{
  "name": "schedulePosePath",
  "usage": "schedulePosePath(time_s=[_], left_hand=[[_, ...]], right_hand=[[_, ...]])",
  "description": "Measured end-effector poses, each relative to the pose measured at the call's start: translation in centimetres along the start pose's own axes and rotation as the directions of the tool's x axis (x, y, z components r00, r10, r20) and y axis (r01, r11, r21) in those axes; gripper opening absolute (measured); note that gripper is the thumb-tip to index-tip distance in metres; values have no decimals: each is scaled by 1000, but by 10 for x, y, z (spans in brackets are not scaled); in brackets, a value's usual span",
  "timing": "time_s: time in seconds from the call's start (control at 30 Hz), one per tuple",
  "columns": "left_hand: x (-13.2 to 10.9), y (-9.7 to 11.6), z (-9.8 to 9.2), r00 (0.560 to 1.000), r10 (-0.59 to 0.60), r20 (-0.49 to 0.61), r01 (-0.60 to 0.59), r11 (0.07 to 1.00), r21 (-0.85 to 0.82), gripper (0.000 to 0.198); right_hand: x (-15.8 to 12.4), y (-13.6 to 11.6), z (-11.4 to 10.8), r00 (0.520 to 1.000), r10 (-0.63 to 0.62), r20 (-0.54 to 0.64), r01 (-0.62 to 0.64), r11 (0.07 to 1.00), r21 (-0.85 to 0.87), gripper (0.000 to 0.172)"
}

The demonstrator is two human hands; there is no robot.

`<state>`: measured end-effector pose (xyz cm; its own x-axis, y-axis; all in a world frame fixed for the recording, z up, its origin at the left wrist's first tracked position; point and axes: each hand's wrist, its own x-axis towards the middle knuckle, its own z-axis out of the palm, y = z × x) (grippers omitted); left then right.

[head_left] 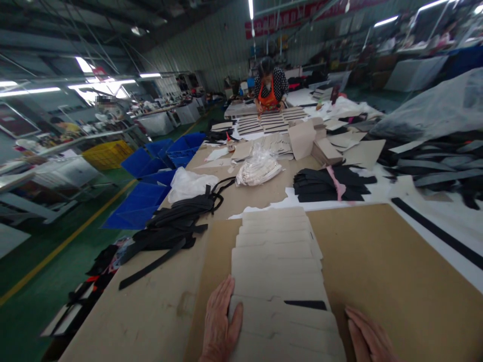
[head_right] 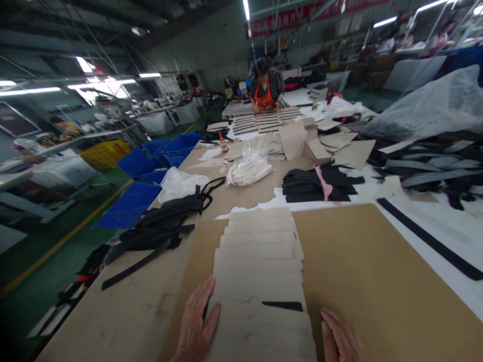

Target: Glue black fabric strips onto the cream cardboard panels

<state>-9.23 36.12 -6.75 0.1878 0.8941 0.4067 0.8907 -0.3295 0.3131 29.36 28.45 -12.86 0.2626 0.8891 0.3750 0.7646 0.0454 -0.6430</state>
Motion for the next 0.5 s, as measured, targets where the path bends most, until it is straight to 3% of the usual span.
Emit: schedulePosePath(time_s=[0.17,0.33,0.5], left_hand=[[0,-1,2,1000,-29,8,30,999,-42,54],[2,4,1,971,-215,103,232,951,-206,54],[19,6,-5,943,-290,162,327,895,-305,61]], right_hand=[[8,-22,-3,996,82,16,-82,997,-9,47],[20,-31,-5,977,213,12,-214,972,97,51],[14,-41,-26,881,473,21,-454,831,322,51]])
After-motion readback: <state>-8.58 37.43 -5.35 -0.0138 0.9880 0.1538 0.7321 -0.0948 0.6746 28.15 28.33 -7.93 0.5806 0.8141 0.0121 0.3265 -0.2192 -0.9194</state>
